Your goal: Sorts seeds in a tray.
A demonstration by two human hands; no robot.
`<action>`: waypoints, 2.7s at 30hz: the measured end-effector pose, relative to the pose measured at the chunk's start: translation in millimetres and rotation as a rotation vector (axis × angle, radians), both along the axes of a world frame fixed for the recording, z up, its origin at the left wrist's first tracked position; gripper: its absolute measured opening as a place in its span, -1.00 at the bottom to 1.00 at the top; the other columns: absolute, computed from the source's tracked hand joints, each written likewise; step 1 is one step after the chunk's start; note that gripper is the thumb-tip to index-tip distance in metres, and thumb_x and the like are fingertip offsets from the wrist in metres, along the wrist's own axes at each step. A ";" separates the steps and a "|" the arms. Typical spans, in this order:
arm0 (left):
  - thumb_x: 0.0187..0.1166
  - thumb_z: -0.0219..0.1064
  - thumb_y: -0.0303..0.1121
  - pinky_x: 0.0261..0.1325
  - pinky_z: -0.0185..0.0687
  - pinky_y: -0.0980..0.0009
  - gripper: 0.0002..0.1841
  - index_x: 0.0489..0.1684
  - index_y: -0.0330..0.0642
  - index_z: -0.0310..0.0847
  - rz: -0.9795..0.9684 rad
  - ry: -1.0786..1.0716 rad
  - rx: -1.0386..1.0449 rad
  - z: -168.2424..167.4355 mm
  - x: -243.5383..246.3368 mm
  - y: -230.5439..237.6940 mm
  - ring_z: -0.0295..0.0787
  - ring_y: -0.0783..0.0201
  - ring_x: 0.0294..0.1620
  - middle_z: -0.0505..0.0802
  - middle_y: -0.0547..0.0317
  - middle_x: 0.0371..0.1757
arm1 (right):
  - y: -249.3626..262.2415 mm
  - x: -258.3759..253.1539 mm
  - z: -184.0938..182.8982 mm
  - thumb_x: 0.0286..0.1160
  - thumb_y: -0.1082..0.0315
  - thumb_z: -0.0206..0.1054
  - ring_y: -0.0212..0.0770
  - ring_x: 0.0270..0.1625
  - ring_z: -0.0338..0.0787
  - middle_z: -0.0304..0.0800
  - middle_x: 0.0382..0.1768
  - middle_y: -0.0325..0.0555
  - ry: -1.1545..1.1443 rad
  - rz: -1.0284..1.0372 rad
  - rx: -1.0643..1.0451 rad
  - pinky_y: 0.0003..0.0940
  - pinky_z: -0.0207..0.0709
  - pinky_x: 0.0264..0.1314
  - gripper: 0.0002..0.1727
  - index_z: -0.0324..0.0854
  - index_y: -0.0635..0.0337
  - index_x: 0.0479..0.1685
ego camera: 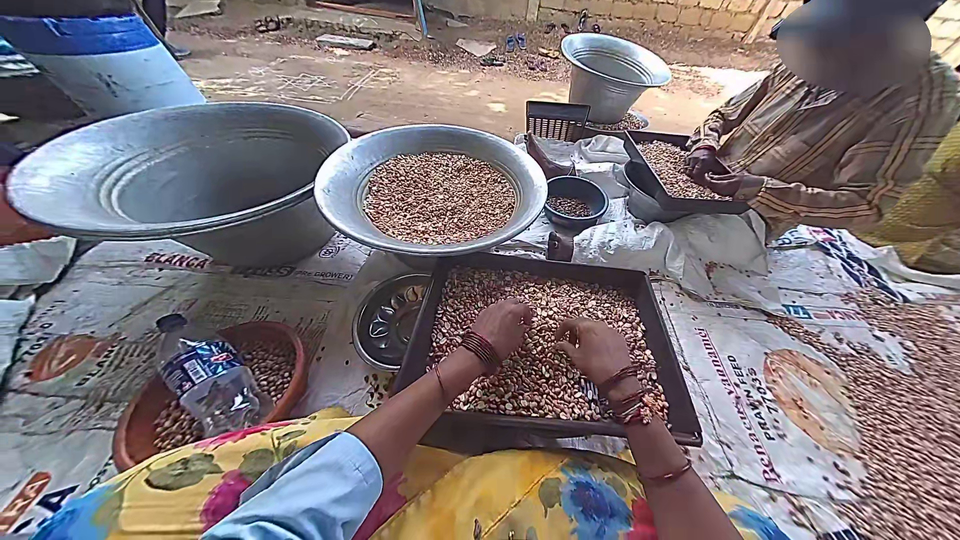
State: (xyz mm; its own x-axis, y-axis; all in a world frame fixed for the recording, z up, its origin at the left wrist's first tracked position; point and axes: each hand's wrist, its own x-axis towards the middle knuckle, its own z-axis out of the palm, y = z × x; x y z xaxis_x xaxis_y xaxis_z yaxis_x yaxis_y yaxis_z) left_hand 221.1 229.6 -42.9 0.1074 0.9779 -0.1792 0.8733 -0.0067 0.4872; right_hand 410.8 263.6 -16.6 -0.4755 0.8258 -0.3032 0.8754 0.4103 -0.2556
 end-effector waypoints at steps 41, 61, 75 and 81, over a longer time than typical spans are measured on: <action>0.61 0.35 -0.37 0.35 0.54 -0.27 -0.76 0.13 -0.24 0.79 0.259 0.186 -0.163 -7.7 -61.4 2.9 0.74 -0.23 0.33 0.84 -0.23 0.20 | -35.8 -21.7 -12.3 0.68 0.17 0.28 0.06 0.07 0.84 0.88 0.02 0.04 0.227 0.289 0.029 0.15 0.59 0.16 -0.70 0.82 0.08 0.14; 0.76 0.28 -0.16 0.13 0.71 0.10 -0.54 0.35 -0.42 0.57 0.023 0.039 -0.785 22.6 -59.3 -34.5 0.83 0.02 -0.09 0.83 -0.26 0.02 | -15.1 19.6 17.9 0.67 0.11 0.35 0.04 0.08 0.82 0.83 0.11 0.14 0.211 0.135 -0.280 0.09 0.59 0.25 -0.53 0.59 0.19 0.43; 0.57 0.26 -0.64 -0.03 0.70 0.36 -0.55 0.44 -0.32 0.32 0.475 -1.066 -0.292 -5.0 3.7 -39.4 0.72 0.33 -0.07 0.71 0.04 0.04 | -20.3 2.7 -0.4 0.54 0.50 0.33 0.06 0.32 0.76 0.55 0.51 0.26 0.606 0.120 -0.430 0.00 0.68 0.24 -0.30 0.27 0.20 0.74; 0.52 0.17 -0.76 -0.30 0.60 0.55 -0.57 0.31 -0.22 0.60 0.289 -0.851 0.002 46.1 -32.7 -34.1 0.67 0.46 -0.36 0.79 0.12 -0.11 | 16.0 33.9 6.8 0.68 0.27 0.29 0.02 0.08 0.83 0.89 0.01 0.02 0.302 -0.188 0.063 0.09 0.56 0.24 -0.71 0.77 0.08 0.23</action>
